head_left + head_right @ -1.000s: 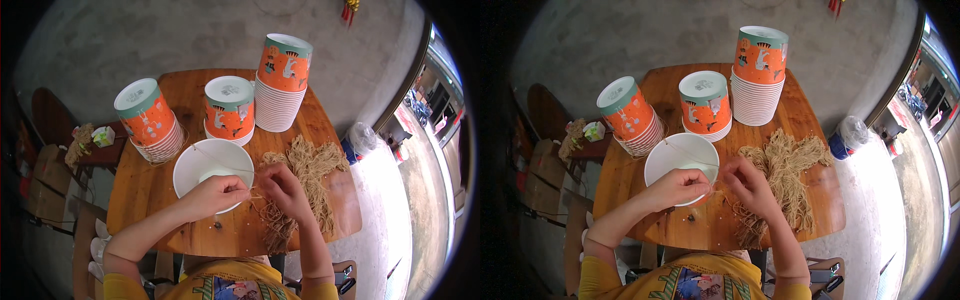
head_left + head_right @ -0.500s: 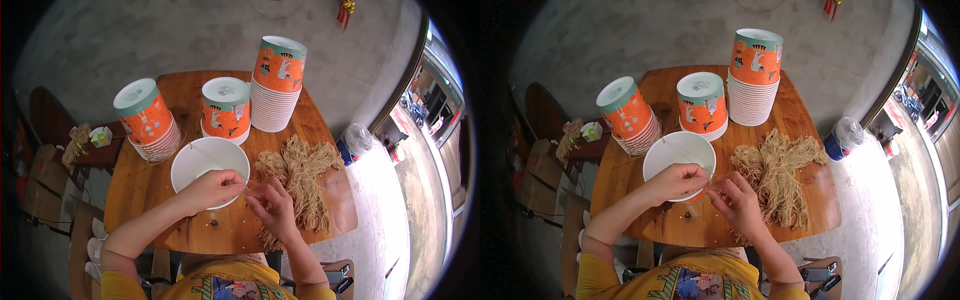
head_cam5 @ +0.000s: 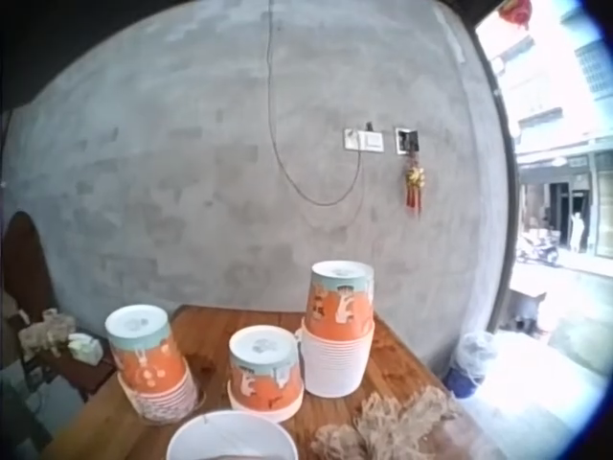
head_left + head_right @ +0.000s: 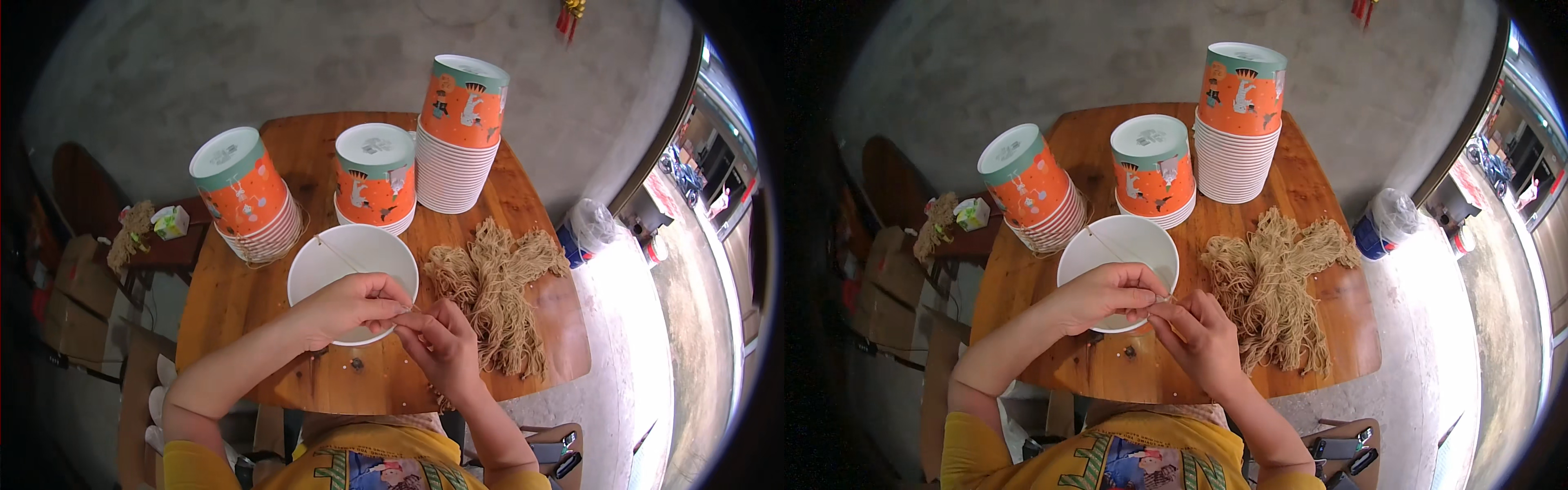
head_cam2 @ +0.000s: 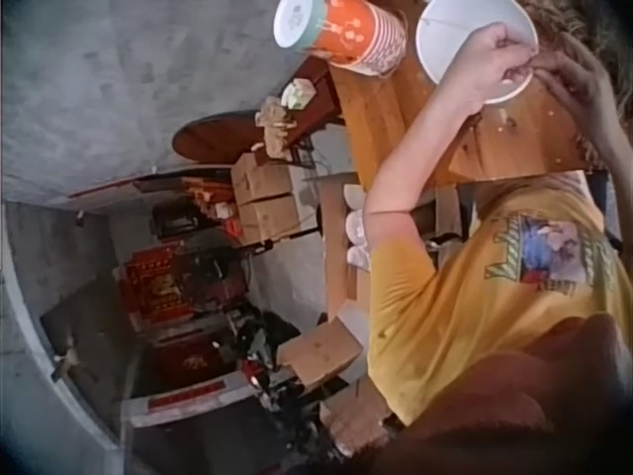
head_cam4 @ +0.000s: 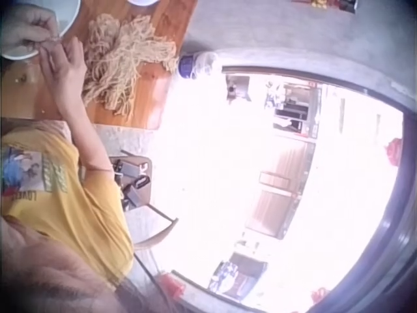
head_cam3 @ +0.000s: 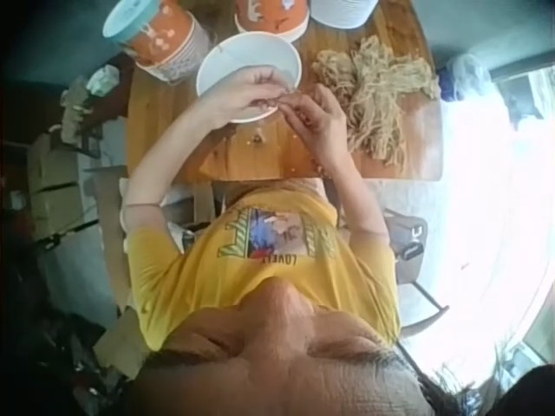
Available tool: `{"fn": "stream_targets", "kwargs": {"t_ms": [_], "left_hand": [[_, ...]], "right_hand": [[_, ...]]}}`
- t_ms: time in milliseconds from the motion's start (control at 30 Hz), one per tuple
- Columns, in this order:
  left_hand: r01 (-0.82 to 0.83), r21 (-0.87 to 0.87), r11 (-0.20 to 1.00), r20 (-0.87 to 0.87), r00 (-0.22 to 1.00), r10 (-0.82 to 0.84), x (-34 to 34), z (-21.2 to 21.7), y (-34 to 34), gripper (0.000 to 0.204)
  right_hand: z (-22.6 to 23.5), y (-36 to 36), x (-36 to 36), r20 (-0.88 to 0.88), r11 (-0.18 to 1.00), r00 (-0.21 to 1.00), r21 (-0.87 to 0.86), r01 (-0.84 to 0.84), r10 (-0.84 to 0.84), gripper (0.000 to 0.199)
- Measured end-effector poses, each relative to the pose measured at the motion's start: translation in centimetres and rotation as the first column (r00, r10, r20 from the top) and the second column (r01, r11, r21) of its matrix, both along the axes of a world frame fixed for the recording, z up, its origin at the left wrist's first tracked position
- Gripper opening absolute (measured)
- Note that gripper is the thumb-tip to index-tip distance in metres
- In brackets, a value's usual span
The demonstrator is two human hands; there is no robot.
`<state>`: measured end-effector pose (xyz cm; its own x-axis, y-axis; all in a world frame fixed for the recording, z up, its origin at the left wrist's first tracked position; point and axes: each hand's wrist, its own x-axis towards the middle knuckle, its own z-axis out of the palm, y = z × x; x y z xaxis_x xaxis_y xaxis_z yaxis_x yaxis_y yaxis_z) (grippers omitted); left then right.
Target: Arranging dried fibers into paper cups for product packaging.
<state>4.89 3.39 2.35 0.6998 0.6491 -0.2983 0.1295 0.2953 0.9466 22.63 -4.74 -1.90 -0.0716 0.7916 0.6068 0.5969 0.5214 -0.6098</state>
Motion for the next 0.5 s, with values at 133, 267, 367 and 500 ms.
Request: {"fn": "stream_targets", "kwargs": {"t_ms": [133,267,367,500], "left_hand": [[-0.035,0.009,0.999,0.002,0.999,0.035,-0.2,0.2,-0.2,0.018],[0.001,0.004,1.0,0.02,1.0,-0.001,-0.3,0.2,-0.1,0.021],[-0.013,0.081,0.997,0.02,1.0,0.012,-0.2,-0.2,-0.7,0.023],[-0.008,0.279,0.96,-0.003,1.0,0.009,0.0,-0.5,-1.3,0.022]], "right_hand": [[0.0,-0.1,0.3,0.042,1.0,0.999,-0.013,0.015,-0.014,0.024],[-0.6,-0.3,0.6,-0.174,0.984,0.983,-0.161,-0.08,0.052,0.018],[-0.2,-0.5,0.5,-0.542,0.909,0.84,-0.343,-0.239,0.017,0.015],[-0.4,-0.3,0.7,-0.503,0.885,0.863,-0.385,-0.263,0.038,0.016]]}}
